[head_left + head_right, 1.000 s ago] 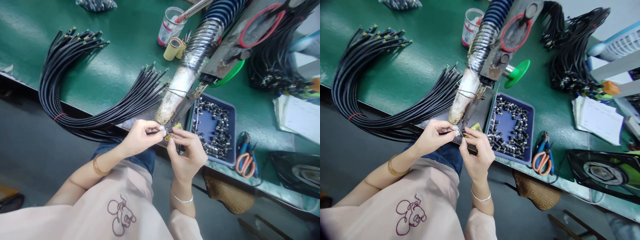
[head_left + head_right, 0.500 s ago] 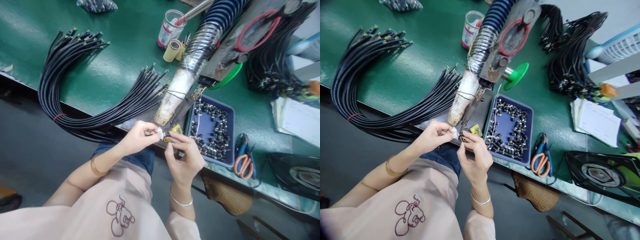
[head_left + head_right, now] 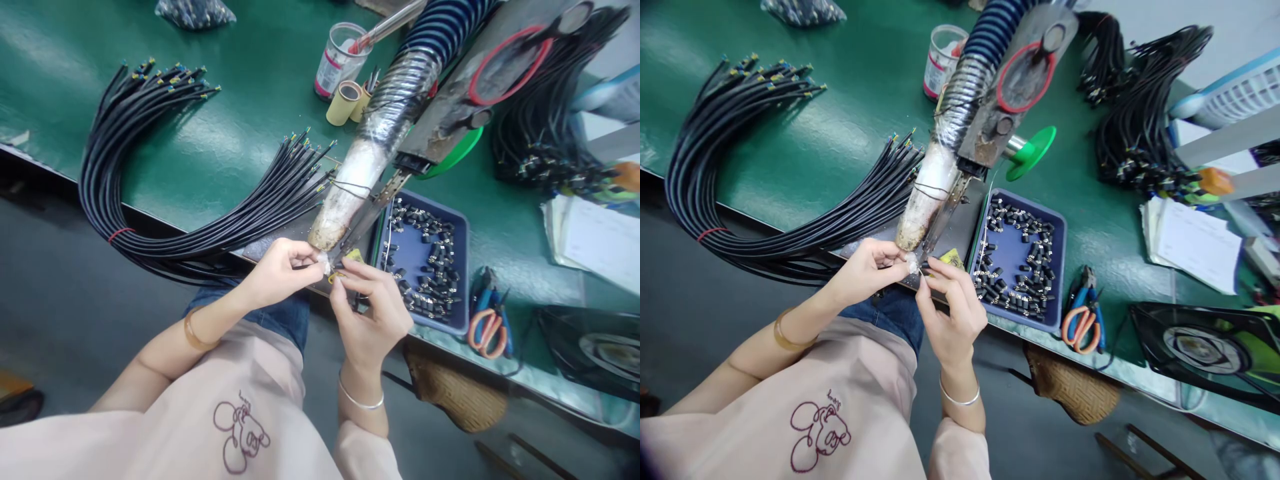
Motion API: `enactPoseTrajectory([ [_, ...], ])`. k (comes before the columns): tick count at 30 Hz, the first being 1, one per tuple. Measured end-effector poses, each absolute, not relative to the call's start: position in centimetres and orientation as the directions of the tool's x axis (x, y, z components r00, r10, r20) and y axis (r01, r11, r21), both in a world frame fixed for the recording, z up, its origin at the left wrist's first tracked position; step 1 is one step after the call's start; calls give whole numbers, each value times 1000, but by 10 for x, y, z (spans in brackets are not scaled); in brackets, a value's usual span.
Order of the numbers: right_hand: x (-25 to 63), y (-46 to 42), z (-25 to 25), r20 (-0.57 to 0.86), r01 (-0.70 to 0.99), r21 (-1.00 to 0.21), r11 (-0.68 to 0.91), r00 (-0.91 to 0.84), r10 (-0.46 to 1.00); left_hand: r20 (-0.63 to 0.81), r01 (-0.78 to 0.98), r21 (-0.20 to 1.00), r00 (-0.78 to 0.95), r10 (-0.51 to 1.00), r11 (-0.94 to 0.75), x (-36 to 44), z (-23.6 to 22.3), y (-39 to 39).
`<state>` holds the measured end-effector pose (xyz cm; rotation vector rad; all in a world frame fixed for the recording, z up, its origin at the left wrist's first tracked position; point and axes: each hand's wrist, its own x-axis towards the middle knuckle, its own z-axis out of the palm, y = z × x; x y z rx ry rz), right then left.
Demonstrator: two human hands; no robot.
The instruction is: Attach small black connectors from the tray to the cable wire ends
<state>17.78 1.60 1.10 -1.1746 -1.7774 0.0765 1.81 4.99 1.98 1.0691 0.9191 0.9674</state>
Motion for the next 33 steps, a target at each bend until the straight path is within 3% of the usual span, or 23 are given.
enactPoseTrajectory([
  [6,178,12,8,667,664,-515,543,-87,740,-188,-187,946,352,917,266,15,20,49],
  [21,179,20,4,693,675,-490,551,-81,716,-45,-29,998,209,977,52,20,12,40],
  [28,178,21,5,696,670,-511,539,-46,717,221,145,958,174,960,-247,18,9,42],
  [33,176,21,6,695,650,-524,550,-47,717,260,178,940,181,948,-292,16,9,43],
])
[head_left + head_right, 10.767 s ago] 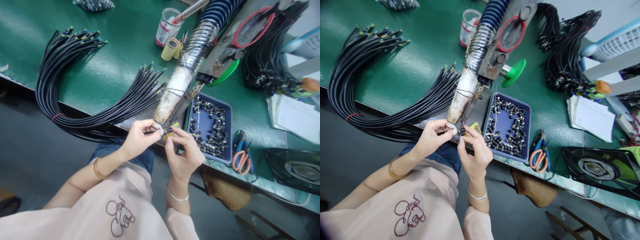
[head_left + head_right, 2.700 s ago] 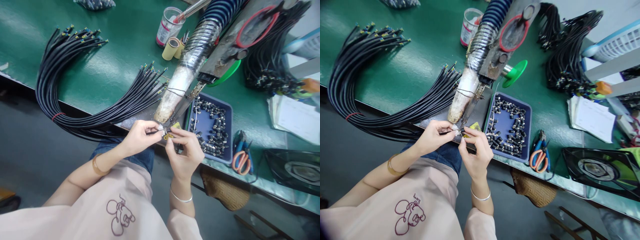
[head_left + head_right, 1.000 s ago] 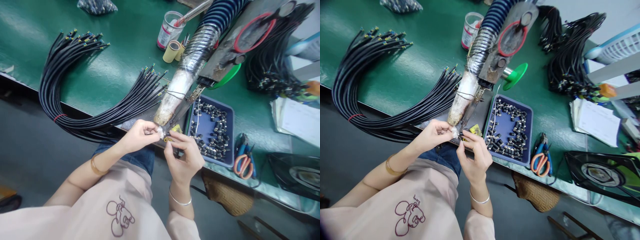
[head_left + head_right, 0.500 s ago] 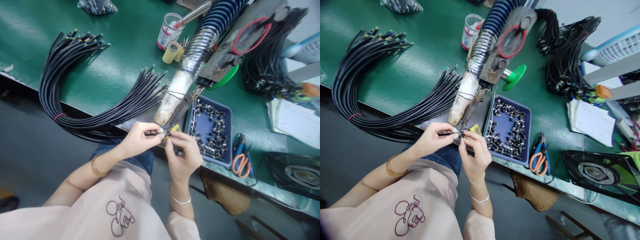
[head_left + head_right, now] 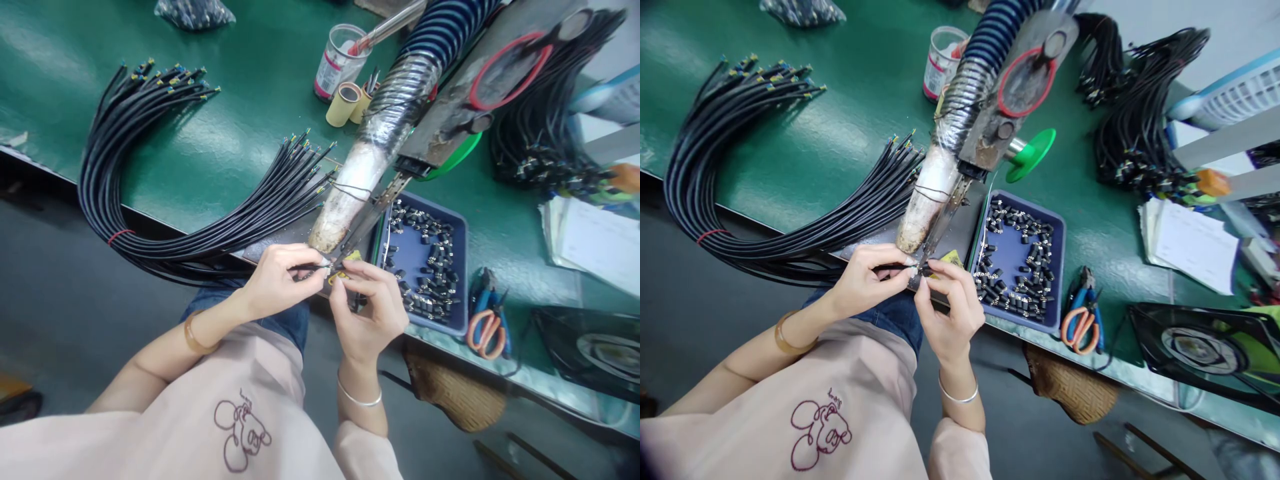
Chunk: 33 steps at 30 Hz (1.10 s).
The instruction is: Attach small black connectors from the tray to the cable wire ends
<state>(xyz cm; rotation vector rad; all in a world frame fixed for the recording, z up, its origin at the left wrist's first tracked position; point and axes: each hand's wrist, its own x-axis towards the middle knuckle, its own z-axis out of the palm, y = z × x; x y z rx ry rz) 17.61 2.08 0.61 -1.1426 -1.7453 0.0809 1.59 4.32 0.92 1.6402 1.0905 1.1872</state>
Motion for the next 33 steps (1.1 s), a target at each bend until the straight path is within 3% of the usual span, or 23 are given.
enactPoseTrajectory([
  [9,180,17,5,674,646,-504,574,-122,729,101,122,984,224,969,-131,16,8,40],
  [17,183,13,5,674,622,-531,576,-103,732,101,95,986,291,951,-134,14,16,38],
  [20,188,11,2,676,574,-581,577,-55,734,73,137,981,395,916,-137,11,17,34],
  [23,194,6,0,705,553,-611,567,53,708,45,219,950,613,789,-224,5,14,29],
  [27,200,1,2,835,607,-526,596,233,499,-43,340,869,776,629,-359,-1,5,21],
  [30,201,1,6,893,641,-448,623,286,348,23,374,845,689,724,-382,-4,-2,19],
  [33,201,0,9,868,659,-478,581,255,426,227,343,852,437,870,-394,-9,-2,21],
])
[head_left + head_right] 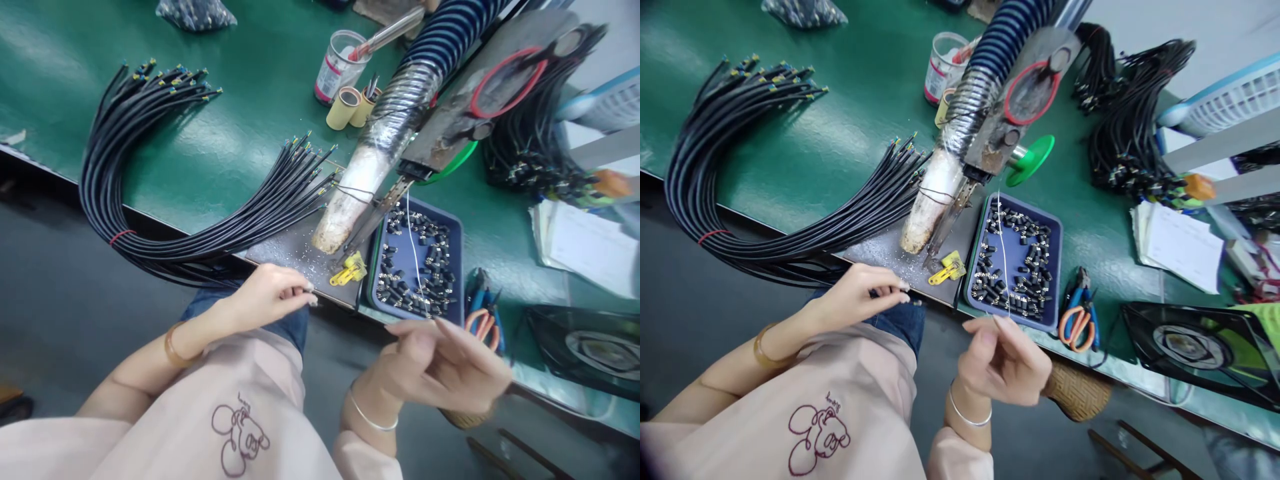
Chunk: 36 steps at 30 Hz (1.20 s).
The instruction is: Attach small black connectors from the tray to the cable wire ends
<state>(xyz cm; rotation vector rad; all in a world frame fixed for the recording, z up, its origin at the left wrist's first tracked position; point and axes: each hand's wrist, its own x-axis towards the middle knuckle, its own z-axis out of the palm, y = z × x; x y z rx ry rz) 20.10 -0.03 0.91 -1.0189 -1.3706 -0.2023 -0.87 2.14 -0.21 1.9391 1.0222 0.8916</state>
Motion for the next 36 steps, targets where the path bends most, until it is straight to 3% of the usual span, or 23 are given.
enactPoseTrajectory([
  [2,200,-3,12,772,676,-545,496,175,611,379,413,790,254,890,-454,-13,1,28],
  [4,197,-6,16,668,726,-542,424,66,741,497,596,640,160,853,-485,-16,5,41],
  [6,193,-12,20,658,763,-472,441,-27,752,511,771,482,140,848,-417,-18,7,58],
  [8,192,-19,23,719,738,-410,536,-100,688,431,842,412,158,888,-349,-20,4,77],
  [10,196,-27,26,797,691,-372,619,-104,595,420,836,463,86,904,-295,-22,-1,95],
  [12,206,-31,29,861,734,-329,594,-25,508,455,721,631,-44,890,-286,-24,-4,105],
  [14,220,-29,33,853,859,-314,403,69,518,420,457,838,-197,886,-296,-29,0,106],
  [15,228,-25,35,778,913,-305,271,75,624,373,289,908,-233,898,-302,-31,5,103],
  [17,243,-11,40,590,939,-310,147,69,805,265,-11,963,-107,958,-268,-37,19,91],
  [19,257,6,41,458,940,-313,135,25,888,186,-172,974,242,952,-147,-40,35,75],
  [21,266,23,39,384,923,-359,142,7,923,131,-166,986,652,746,-28,-39,46,60],
  [24,276,41,34,284,898,-403,177,-62,957,52,-96,992,902,428,82,-30,42,43],
  [26,279,49,31,240,903,-386,189,-99,966,-42,-34,985,905,422,171,-21,31,34],
  [29,282,58,30,200,919,-337,206,-145,969,-193,-11,948,774,603,318,-11,13,21],
  [32,279,63,30,199,926,-321,200,-141,970,-263,-137,904,570,778,406,-8,4,15],
  [36,280,72,30,199,925,-341,168,-104,975,-334,-265,844,421,843,467,-9,4,18],
])
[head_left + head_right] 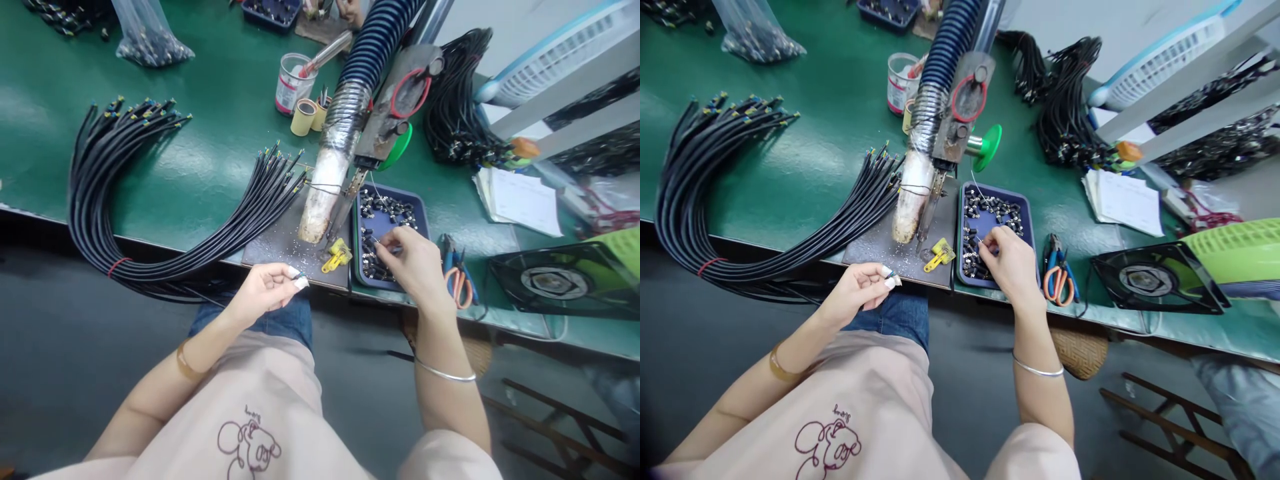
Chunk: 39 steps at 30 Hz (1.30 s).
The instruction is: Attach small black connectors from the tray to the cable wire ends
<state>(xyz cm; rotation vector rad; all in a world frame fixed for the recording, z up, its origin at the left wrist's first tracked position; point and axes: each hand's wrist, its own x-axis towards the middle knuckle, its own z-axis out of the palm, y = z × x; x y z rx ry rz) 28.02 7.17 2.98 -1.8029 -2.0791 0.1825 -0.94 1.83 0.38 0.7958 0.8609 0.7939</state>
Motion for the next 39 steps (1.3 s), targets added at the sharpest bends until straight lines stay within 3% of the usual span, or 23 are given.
enactPoseTrajectory([
  [5,304,107,36,216,923,-368,114,-34,976,-329,-240,853,442,835,463,-5,5,26],
  [10,311,161,38,299,862,-490,128,28,954,-195,-93,957,494,847,275,2,10,26],
  [14,294,178,33,194,765,-631,130,-6,981,-75,113,994,558,827,13,2,22,29],
  [17,286,166,30,117,665,-732,147,-90,989,-43,151,987,594,803,-60,0,33,34],
  [22,296,123,40,26,623,-773,121,-159,987,-60,-38,994,581,811,101,-6,37,40],
  [28,299,61,70,353,716,-691,99,216,910,-132,-399,854,451,882,332,-10,22,39],
  [31,273,27,72,367,563,-802,202,196,909,-192,-404,837,415,889,369,-6,16,37],
  [35,222,-5,49,306,288,-905,312,-68,950,-238,-324,875,357,903,359,2,14,34],
  [37,199,-10,32,332,332,-885,326,-40,942,-249,-263,901,335,909,344,6,14,34],
  [39,182,-10,17,494,492,-776,394,86,865,-238,-228,919,334,912,323,8,14,33],
])
